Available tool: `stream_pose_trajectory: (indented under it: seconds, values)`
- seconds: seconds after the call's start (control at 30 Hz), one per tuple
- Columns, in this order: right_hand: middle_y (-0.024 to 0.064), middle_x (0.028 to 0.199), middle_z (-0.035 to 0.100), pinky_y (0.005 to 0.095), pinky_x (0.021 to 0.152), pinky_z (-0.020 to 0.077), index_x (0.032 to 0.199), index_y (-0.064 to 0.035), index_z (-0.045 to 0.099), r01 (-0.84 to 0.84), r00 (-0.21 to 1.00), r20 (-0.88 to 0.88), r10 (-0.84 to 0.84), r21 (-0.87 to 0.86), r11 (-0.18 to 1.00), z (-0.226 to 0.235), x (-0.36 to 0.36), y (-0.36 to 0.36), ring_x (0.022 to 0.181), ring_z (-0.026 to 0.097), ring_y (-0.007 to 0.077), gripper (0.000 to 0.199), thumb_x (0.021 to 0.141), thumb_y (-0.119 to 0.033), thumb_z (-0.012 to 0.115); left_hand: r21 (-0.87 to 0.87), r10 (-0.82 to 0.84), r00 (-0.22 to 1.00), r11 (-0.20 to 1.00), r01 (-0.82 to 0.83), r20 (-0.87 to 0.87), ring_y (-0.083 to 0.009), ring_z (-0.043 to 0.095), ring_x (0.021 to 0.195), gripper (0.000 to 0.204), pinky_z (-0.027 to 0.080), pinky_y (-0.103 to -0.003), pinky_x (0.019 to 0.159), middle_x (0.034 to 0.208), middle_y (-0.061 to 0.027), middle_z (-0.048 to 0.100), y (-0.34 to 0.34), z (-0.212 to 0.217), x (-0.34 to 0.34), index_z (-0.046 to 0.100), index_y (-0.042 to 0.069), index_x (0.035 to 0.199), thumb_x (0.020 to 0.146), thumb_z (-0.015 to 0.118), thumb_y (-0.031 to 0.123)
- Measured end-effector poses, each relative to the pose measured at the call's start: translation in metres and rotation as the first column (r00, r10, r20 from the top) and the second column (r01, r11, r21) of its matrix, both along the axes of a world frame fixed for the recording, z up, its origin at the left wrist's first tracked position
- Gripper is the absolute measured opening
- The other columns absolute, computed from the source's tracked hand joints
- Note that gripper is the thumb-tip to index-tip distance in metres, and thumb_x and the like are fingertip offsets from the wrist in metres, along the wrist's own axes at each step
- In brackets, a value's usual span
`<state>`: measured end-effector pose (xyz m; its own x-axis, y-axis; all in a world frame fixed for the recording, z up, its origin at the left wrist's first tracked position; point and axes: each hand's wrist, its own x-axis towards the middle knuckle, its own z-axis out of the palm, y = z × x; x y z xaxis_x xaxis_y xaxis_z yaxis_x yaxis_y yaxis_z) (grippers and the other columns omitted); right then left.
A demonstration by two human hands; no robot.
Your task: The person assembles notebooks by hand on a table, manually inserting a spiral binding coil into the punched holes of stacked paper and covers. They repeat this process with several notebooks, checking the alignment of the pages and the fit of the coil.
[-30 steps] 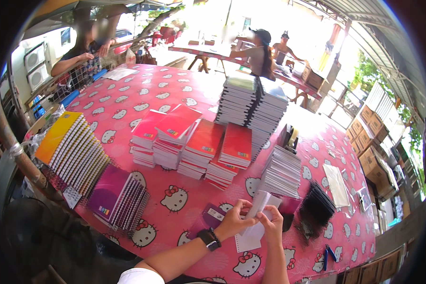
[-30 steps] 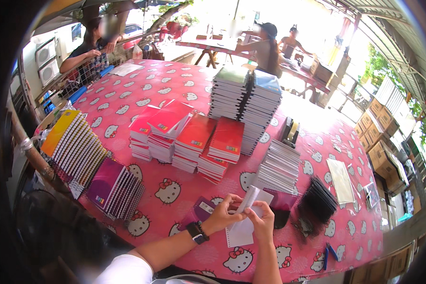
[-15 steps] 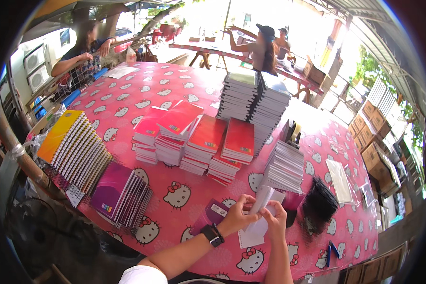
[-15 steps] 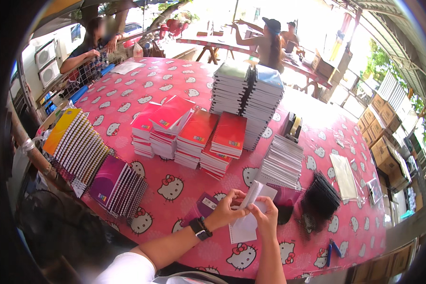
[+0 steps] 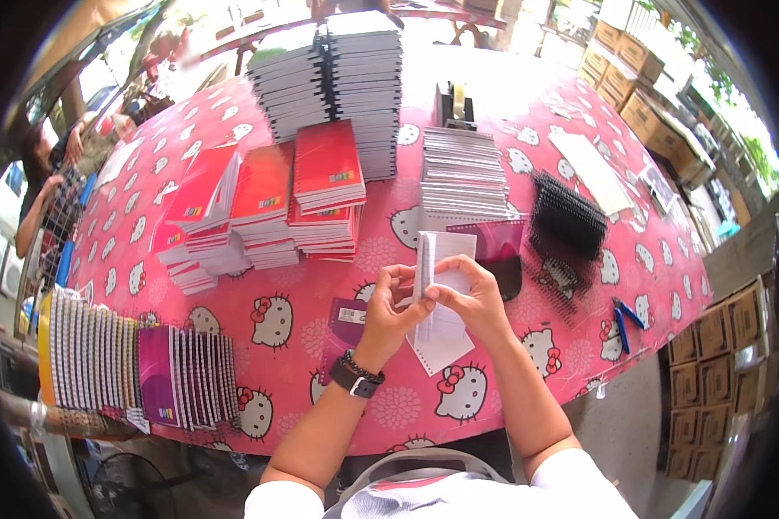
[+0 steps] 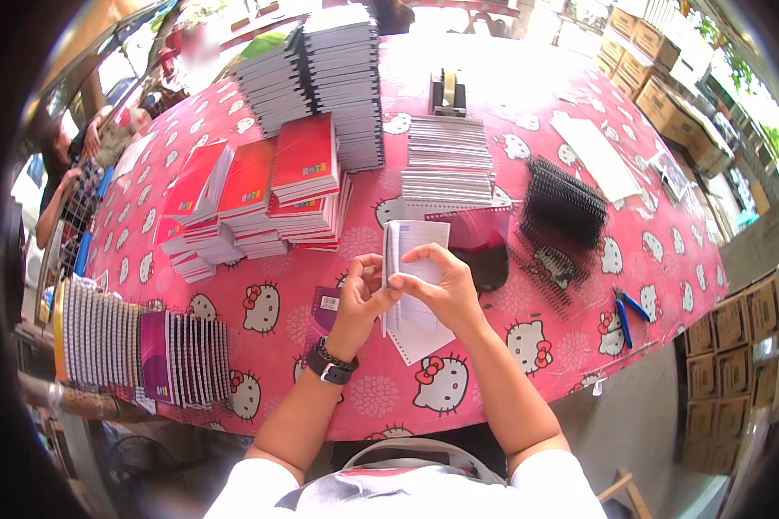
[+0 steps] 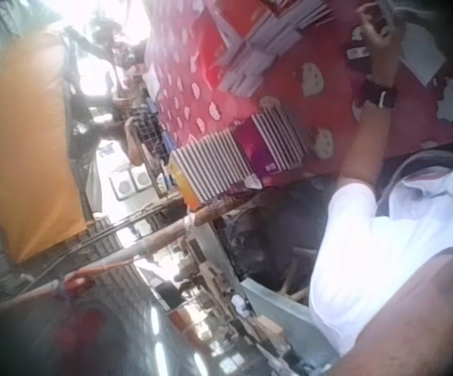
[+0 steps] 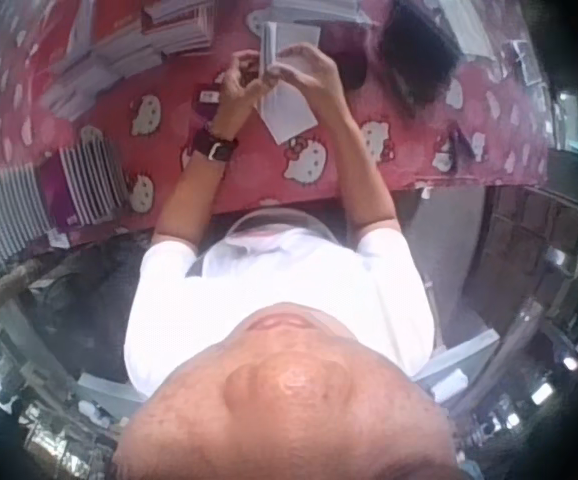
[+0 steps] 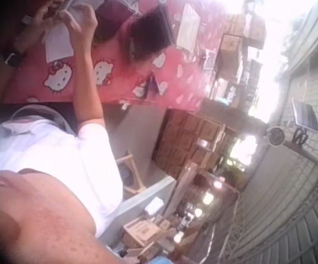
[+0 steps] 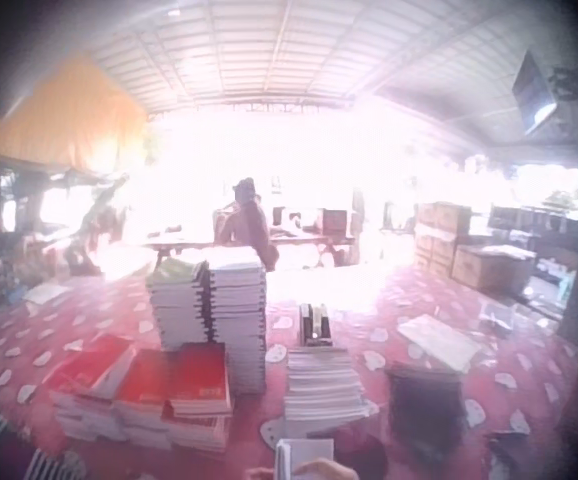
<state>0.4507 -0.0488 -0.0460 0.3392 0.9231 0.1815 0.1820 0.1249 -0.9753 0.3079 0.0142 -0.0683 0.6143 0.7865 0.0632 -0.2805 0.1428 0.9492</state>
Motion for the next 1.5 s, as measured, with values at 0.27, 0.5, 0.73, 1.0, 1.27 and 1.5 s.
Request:
stream_pose_trajectory:
  seconds: [0.27,0.5,0.73,1.0,1.27,1.5]
  values:
    - [0.0046,0.08,0.061,0.0252,0.067,0.0454,0.089,-0.0022,0.061,0.027,0.999,0.027,-0.028,0.038,0.999,-0.0012,0.0013,0.0023,0.075,0.055,0.0094,0.039,0.07,-0.032,0.079,-0.011,-0.014,0.999,1.0,0.015,0.046,-0.0145,0.055,0.098,0.05,0.048,-0.027,0.081,0.105,-0.0087,0.053,0.0002,0.0007,-0.0011,0.04,0.002,0.115,0.075,0.07,0.008]
    - [0.0066,0.078,0.061,0.0259,0.064,0.0462,0.087,-0.0017,0.061,0.045,0.998,0.031,-0.046,0.035,0.998,0.0046,0.0006,0.001,0.072,0.056,0.0104,0.043,0.069,-0.036,0.08,-0.003,-0.037,0.999,0.999,0.037,0.039,-0.0143,0.053,0.097,0.052,0.045,-0.028,0.083,0.107,-0.0085,0.053,0.0028,-0.0019,-0.0023,0.04,0.002,0.116,0.076,0.07,0.015]
    - [0.0022,0.081,0.059,0.0227,0.064,0.0451,0.091,-0.0025,0.06,0.022,0.999,0.028,-0.023,0.041,0.999,0.0052,0.0011,0.0,0.074,0.053,0.0069,0.039,0.07,-0.029,0.08,-0.015,-0.048,0.997,0.999,0.049,0.055,-0.013,0.053,0.097,0.049,0.043,-0.028,0.084,0.105,-0.0075,0.054,0.0016,0.003,-0.003,0.04,0.002,0.116,0.077,0.067,0.015]
    - [0.0058,0.082,0.062,0.0254,0.069,0.0457,0.091,-0.0014,0.06,0.031,0.994,0.099,-0.04,0.09,0.995,0.0052,0.0006,-0.001,0.078,0.056,0.0104,0.044,0.068,-0.033,0.08,-0.008,-0.04,0.997,0.999,0.04,0.063,-0.0112,0.052,0.096,0.049,0.042,-0.026,0.083,0.103,-0.0062,0.055,0.0006,0.0013,-0.002,0.04,0.002,0.115,0.077,0.068,0.017]
    - [0.0063,0.084,0.063,0.0257,0.072,0.0453,0.09,-0.0011,0.061,0.034,0.996,0.079,-0.038,0.057,0.998,0.007,0.0014,-0.0013,0.079,0.057,0.0111,0.046,0.067,-0.036,0.08,-0.017,-0.046,0.997,0.999,0.047,0.062,-0.0113,0.052,0.096,0.051,0.042,-0.026,0.085,0.104,-0.0061,0.055,0.0016,-0.0012,-0.0023,0.04,0.001,0.116,0.077,0.069,0.02]
    - [0.0065,0.085,0.063,0.0262,0.075,0.0451,0.091,-0.0012,0.061,0.026,0.997,0.072,-0.031,0.062,0.998,0.0062,0.0017,-0.0015,0.082,0.057,0.0121,0.047,0.068,-0.038,0.08,-0.013,-0.037,0.997,0.999,0.038,0.065,-0.0115,0.052,0.096,0.052,0.041,-0.026,0.086,0.105,-0.0061,0.054,0.0022,-0.0031,-0.0025,0.04,0.001,0.117,0.077,0.068,0.019]
